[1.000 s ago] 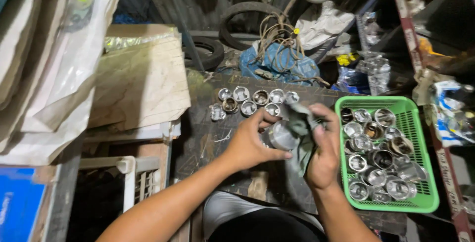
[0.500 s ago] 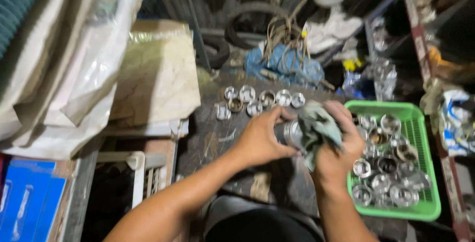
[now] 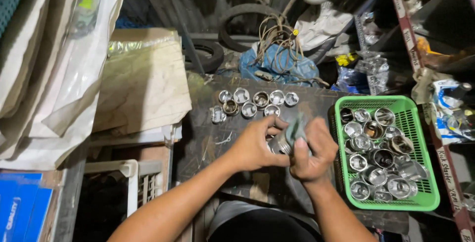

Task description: Clean and sort motorcycle engine pistons using a cloth and placing them in a basket.

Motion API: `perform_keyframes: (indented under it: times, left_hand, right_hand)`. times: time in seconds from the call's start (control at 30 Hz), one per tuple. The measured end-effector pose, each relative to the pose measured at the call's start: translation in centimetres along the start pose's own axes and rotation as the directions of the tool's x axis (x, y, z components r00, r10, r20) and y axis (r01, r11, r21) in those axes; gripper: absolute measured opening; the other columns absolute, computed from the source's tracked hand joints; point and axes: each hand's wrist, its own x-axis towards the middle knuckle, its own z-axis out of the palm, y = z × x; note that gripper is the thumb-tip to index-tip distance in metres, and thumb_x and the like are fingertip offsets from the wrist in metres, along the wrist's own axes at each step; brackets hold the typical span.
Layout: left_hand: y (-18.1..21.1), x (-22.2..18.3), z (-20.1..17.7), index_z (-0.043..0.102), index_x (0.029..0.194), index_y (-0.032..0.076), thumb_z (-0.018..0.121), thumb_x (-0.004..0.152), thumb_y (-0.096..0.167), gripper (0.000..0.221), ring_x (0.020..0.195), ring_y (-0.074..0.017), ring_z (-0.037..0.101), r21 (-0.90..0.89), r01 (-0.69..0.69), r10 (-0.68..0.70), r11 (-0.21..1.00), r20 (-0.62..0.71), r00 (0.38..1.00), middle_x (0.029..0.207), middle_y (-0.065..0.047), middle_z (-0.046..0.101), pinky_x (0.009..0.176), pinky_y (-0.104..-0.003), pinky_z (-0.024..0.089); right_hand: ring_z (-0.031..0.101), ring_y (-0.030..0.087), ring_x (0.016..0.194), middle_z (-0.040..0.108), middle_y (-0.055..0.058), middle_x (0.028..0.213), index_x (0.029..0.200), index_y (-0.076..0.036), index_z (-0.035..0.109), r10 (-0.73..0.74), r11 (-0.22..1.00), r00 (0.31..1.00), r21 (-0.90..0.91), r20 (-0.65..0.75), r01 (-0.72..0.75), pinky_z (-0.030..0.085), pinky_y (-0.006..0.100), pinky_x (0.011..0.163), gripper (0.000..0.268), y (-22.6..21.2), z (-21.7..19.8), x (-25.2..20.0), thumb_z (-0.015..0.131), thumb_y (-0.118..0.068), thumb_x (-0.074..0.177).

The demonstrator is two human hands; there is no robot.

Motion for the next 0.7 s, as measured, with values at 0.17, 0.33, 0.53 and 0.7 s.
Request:
perform_keyframes:
  times: [0.17, 0.33, 0.53, 0.7]
  left_hand:
    - [0.8, -0.6, -0.4, 0.067, 0.116, 0.003, 0.093, 0.055, 0.028, 0.071, 0.098, -0.0340, 0.075, 0.164, -0.101, 0.105, 0.981, -0.017, 0.994, 0.099, -0.022, 0.077, 0.083, -0.046, 0.059]
    - [2.1, -0.7, -0.7, 0.070, 0.114, 0.000, 0.096, 0.053, 0.024, 0.071, 0.111, -0.0379, 0.071, 0.128, -0.139, 0.150, 0.982, -0.078, 0.986, 0.110, -0.024, 0.076, 0.094, -0.050, 0.055]
    - [0.7, -0.5, -0.6, 0.071, 0.118, 0.004, 0.096, 0.055, 0.024, 0.071, 0.114, -0.0381, 0.070, 0.207, -0.095, 0.123, 0.974, -0.128, 0.984, 0.113, -0.019, 0.076, 0.096, -0.048, 0.055]
    - [-0.7, -0.2, -0.5, 0.075, 0.112, 0.009, 0.097, 0.049, 0.026, 0.069, 0.108, -0.0287, 0.073, 0.233, -0.012, 0.044, 0.973, -0.134, 0.990, 0.105, -0.011, 0.079, 0.095, -0.042, 0.056]
  right_hand:
    - [0.042, 0.026, 0.050, 0.044, 0.006, 0.056, 0.062, -0.008, 0.053, 0.120, 0.993, 0.993, -0.001, -0.016, -0.120, 0.041, 0.037, 0.057, 0.050, 2.9, -0.9, -2.6, 0.058, -0.048, 0.091]
    - [0.056, 0.028, 0.098, 0.052, 0.011, 0.102, 0.119, -0.001, 0.045, 0.507, 0.860, 0.849, 0.020, -0.153, -0.510, 0.049, 0.046, 0.094, 0.032, 0.8, 0.0, -0.2, 0.064, -0.022, 0.103]
    - [0.069, 0.018, 0.093, 0.063, 0.007, 0.113, 0.094, -0.006, 0.059, 0.800, 0.540, 0.579, 0.614, -0.160, -0.576, 0.063, 0.029, 0.077, 0.010, 0.3, 0.2, -0.1, 0.056, 0.001, 0.100]
    - [0.073, 0.037, 0.104, 0.073, 0.026, 0.103, 0.091, 0.007, 0.071, 0.545, 0.808, 0.838, 0.269, -0.007, -0.523, 0.056, 0.048, 0.096, 0.020, -2.6, 0.4, 1.3, 0.051, 0.004, 0.090]
